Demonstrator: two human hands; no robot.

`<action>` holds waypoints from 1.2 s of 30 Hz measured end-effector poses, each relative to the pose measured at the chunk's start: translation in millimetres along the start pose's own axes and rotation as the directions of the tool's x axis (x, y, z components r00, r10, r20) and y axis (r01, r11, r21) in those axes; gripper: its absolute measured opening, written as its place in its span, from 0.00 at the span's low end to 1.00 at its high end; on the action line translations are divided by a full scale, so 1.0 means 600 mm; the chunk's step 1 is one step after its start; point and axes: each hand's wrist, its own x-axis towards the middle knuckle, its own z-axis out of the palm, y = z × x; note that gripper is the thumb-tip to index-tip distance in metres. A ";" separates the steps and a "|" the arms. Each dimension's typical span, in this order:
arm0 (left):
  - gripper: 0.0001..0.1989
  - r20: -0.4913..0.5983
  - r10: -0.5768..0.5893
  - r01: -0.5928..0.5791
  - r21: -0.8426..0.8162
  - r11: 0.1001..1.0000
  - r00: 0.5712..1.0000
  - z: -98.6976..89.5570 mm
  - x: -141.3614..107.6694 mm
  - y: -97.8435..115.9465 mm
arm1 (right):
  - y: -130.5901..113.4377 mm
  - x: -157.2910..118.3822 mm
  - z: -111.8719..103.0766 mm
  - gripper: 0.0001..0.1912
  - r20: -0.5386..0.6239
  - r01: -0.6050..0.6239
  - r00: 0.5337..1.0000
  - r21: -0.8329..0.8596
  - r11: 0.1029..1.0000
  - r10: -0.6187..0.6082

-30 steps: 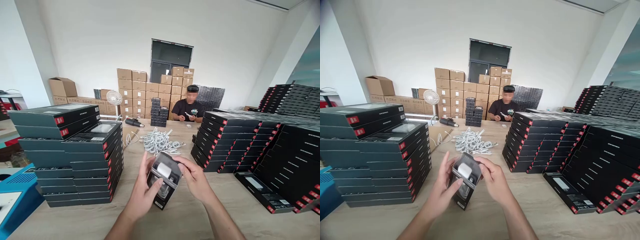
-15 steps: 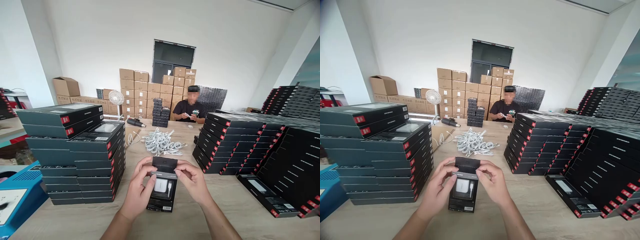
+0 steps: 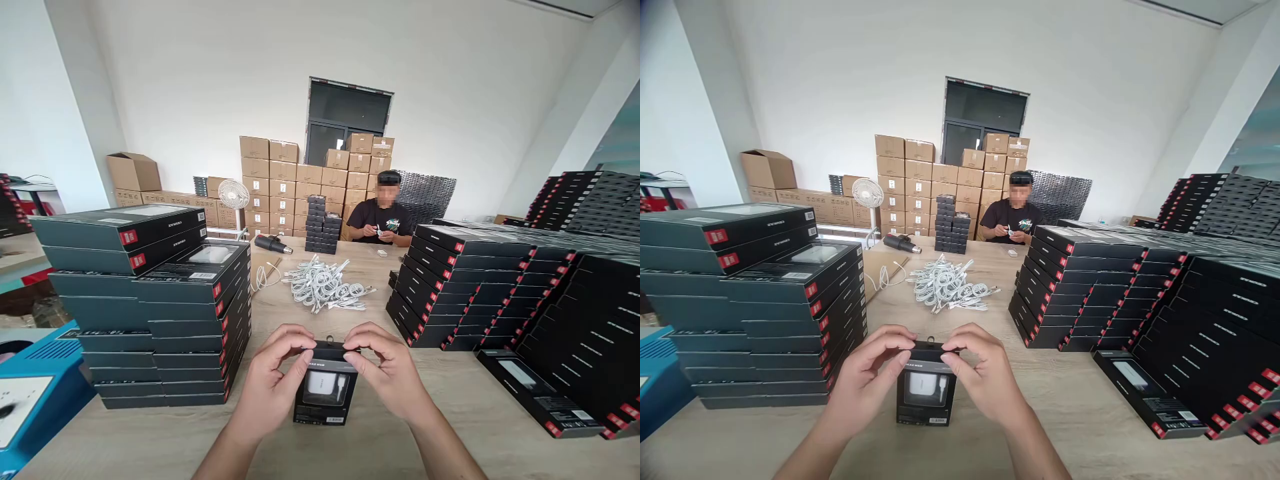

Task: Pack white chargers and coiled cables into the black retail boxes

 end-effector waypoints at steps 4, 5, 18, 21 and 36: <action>0.09 0.007 -0.004 0.004 0.008 1.000 1.000 -0.001 -0.001 -0.001 | -0.003 -0.001 -0.001 0.03 0.011 -0.018 1.000 0.018 1.000 0.017; 0.09 0.011 -0.005 0.005 0.001 1.000 1.000 -0.001 -0.002 -0.003 | -0.004 -0.001 -0.003 0.03 0.035 -0.031 0.999 0.020 0.999 0.030; 0.07 0.063 -0.113 0.126 -0.256 0.959 0.992 -0.012 -0.010 -0.032 | 0.021 -0.006 -0.014 0.15 0.299 -0.263 0.936 0.248 0.932 0.185; 0.13 -0.041 -0.232 0.204 -0.348 0.915 0.972 -0.003 -0.005 -0.039 | 0.044 -0.012 0.013 0.31 0.236 -0.357 0.926 0.294 0.887 0.294; 0.20 0.024 -0.654 0.540 -0.588 0.602 0.756 0.036 -0.014 -0.082 | -0.055 0.299 0.148 0.15 0.202 -0.429 0.898 0.598 0.677 0.391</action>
